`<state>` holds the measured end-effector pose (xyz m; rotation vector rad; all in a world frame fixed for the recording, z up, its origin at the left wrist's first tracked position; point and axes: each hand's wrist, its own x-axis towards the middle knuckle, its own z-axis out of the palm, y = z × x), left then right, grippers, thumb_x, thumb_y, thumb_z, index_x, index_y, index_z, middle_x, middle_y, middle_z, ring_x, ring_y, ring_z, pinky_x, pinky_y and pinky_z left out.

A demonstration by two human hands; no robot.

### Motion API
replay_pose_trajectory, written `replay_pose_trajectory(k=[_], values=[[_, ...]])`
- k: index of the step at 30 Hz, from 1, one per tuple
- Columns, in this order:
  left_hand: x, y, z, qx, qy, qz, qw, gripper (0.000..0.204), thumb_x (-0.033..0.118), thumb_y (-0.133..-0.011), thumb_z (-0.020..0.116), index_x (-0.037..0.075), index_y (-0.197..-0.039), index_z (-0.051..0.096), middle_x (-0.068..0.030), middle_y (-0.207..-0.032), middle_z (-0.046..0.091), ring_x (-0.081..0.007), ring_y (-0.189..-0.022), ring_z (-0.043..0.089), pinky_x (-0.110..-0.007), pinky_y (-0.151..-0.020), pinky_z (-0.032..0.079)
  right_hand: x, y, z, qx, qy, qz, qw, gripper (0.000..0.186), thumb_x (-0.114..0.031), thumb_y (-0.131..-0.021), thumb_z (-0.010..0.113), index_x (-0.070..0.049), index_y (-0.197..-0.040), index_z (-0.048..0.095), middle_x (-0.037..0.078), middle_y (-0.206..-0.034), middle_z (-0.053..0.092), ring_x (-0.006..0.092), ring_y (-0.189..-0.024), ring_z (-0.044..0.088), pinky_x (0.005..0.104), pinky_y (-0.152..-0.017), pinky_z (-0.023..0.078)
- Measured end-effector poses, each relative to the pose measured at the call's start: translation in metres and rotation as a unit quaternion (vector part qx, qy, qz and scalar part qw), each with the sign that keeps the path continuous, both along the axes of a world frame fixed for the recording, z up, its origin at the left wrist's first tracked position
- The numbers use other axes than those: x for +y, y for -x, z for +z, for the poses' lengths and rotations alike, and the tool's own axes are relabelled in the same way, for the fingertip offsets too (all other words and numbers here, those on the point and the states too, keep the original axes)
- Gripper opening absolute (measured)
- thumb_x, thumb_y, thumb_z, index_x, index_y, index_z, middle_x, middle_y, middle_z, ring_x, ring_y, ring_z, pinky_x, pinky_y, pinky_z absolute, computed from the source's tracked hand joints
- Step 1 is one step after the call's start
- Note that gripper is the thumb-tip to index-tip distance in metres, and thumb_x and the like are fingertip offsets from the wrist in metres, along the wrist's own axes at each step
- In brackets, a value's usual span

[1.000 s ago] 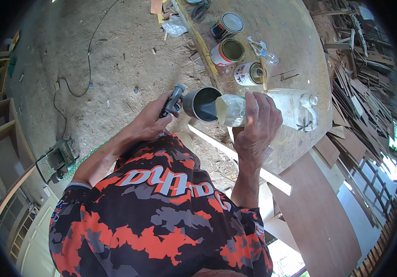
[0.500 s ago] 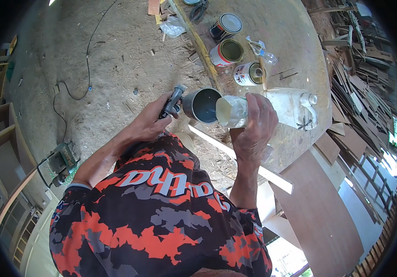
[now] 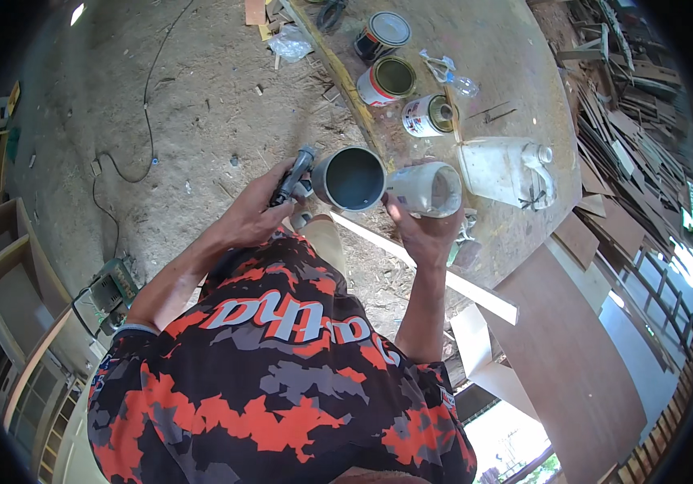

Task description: The person pours liquid from a plastic bottle into a metal container, then pours paint from a tin into the same container and stirs the mixture with a wooden stick.

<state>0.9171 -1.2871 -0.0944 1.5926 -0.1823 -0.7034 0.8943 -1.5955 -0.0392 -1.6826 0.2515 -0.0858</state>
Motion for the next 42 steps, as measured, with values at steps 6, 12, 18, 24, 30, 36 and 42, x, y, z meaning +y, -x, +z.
replay_pose_trajectory(k=[6,12,18,24,30,36,42], values=[[0.001,0.016,0.001,0.004,-0.011,0.022,1.0,0.072,-0.001,-0.099,0.059,-0.003,-0.168,0.039,-0.0132,-0.126,0.071,-0.0218,-0.117,0.07,-0.037,-0.107,0.054,-0.062,-0.006,-0.085,0.019,0.111,-0.112,0.987,0.057,-0.014,-0.077,0.104,-0.001,-0.123,0.074,0.008,-0.104,0.082,0.0172,-0.098,0.077,0.0355,-0.089,0.064],[-0.004,0.037,0.018,0.012,-0.01,0.076,0.997,0.06,0.003,-0.095,0.064,-0.001,-0.154,0.057,-0.0042,-0.113,0.073,-0.0082,-0.086,0.058,-0.025,-0.074,0.048,-0.129,-0.02,-0.222,-0.043,0.076,-0.217,0.972,0.055,-0.017,-0.078,0.103,-0.001,-0.121,0.075,0.011,-0.117,0.079,0.0191,-0.102,0.077,0.0362,-0.091,0.062],[0.015,0.067,0.021,0.027,-0.064,0.146,0.987,0.053,0.004,-0.095,0.06,-0.001,-0.147,0.06,-0.0002,-0.104,0.067,-0.0079,-0.087,0.053,-0.026,-0.078,0.046,-0.13,-0.047,-0.257,-0.051,0.181,-0.214,0.959,0.059,-0.017,-0.071,0.105,-0.004,-0.12,0.075,0.01,-0.11,0.081,0.0219,-0.097,0.077,0.0396,-0.089,0.061],[0.024,0.081,0.023,0.013,-0.062,0.199,0.978,0.039,0.001,-0.096,0.059,0.0,-0.135,0.064,-0.008,-0.111,0.075,-0.0115,-0.089,0.061,-0.029,-0.079,0.051,-0.131,-0.049,-0.268,-0.068,0.148,-0.199,0.966,0.059,-0.019,-0.07,0.106,-0.004,-0.117,0.074,0.008,-0.104,0.082,0.0204,-0.092,0.076,0.0389,-0.088,0.062],[0.041,0.081,0.025,0.001,-0.052,0.241,0.969,0.036,-0.003,-0.101,0.061,0.001,-0.137,0.064,-0.0042,-0.106,0.077,-0.0062,-0.081,0.059,-0.025,-0.073,0.048,-0.121,-0.035,-0.256,-0.005,0.224,-0.188,0.956,0.111,-0.024,-0.064,0.11,0.0,-0.154,0.05,0.017,-0.135,0.068,0.0324,-0.122,0.068,0.0457,-0.109,0.054],[0.079,0.064,0.018,-0.009,-0.044,0.27,0.962,0.038,-0.003,-0.1,0.063,0.001,-0.138,0.064,-0.0024,-0.108,0.075,-0.0068,-0.087,0.058,-0.026,-0.077,0.046,-0.078,0.002,-0.187,-0.194,0.439,-0.228,0.847,0.116,-0.035,-0.077,0.102,0.009,-0.162,0.036,0.033,-0.159,0.045,0.0497,-0.15,0.045,0.058,-0.127,0.037],[0.128,0.028,0.008,-0.016,-0.077,0.279,0.957,0.033,-0.001,-0.097,0.062,-0.001,-0.13,0.067,-0.0062,-0.111,0.076,-0.0118,-0.093,0.067,-0.029,-0.083,0.054,0.028,-0.098,-0.125,-0.238,0.401,-0.013,0.885,0.089,-0.028,-0.082,0.094,0.002,-0.154,0.05,0.032,-0.155,0.053,0.0511,-0.145,0.052,0.0594,-0.122,0.043]])
